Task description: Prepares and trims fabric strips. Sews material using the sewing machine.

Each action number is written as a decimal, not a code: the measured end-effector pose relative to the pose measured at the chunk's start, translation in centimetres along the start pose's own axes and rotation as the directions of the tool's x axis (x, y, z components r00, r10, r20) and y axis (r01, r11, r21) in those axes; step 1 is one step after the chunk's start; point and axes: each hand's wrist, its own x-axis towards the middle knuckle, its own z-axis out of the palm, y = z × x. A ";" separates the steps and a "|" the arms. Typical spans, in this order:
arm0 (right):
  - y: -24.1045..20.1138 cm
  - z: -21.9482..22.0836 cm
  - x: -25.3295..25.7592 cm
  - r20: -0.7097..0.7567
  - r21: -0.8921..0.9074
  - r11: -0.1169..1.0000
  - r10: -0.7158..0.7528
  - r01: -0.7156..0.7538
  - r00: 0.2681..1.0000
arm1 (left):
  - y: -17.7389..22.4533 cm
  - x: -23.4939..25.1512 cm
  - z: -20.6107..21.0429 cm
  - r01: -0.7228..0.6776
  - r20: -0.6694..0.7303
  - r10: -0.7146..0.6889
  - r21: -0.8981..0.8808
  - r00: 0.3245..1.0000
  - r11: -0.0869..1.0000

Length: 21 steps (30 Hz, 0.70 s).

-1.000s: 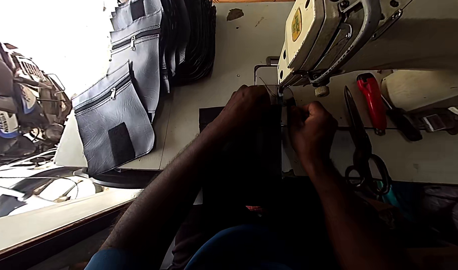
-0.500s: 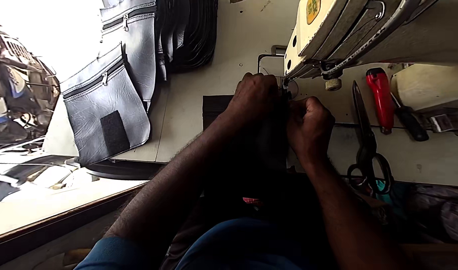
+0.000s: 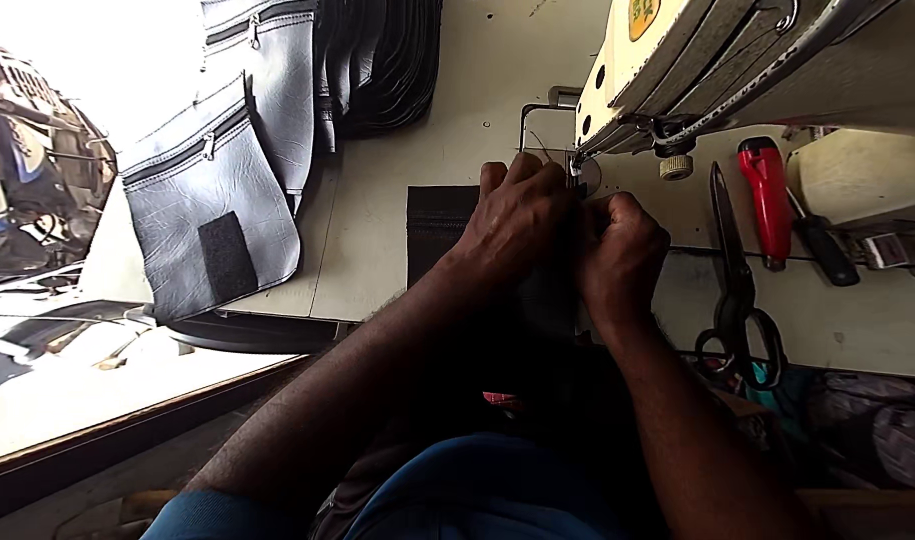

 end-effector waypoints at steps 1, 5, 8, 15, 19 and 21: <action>0.0 0.0 0.0 -0.003 0.004 1.000 -0.001 0.001 1.000 | -0.1 -0.4 0.1 -0.022 -0.004 0.022 -0.012 1.000 1.000; 0.0 0.1 -0.1 -0.007 0.001 1.000 0.008 -0.008 1.000 | -0.9 -1.0 0.4 -0.054 -0.024 0.052 -0.105 0.998 0.993; 0.0 0.1 -0.1 -0.009 -0.004 1.000 0.007 -0.007 1.000 | -1.0 -0.9 0.5 -0.066 -0.027 0.063 -0.127 0.998 0.990; 0.2 0.1 -0.1 -0.014 0.018 1.000 -0.004 0.005 1.000 | -1.5 -0.7 0.7 -0.103 -0.014 0.102 -0.147 0.995 0.984; 0.3 0.0 0.0 -0.002 0.035 0.999 -0.022 0.022 1.000 | -1.4 -0.8 0.7 -0.071 -0.002 0.072 -0.129 0.997 0.989; 0.3 0.0 -0.2 0.000 0.024 0.998 -0.058 0.058 0.998 | -1.3 -0.8 0.7 -0.065 0.004 0.067 -0.132 0.998 0.989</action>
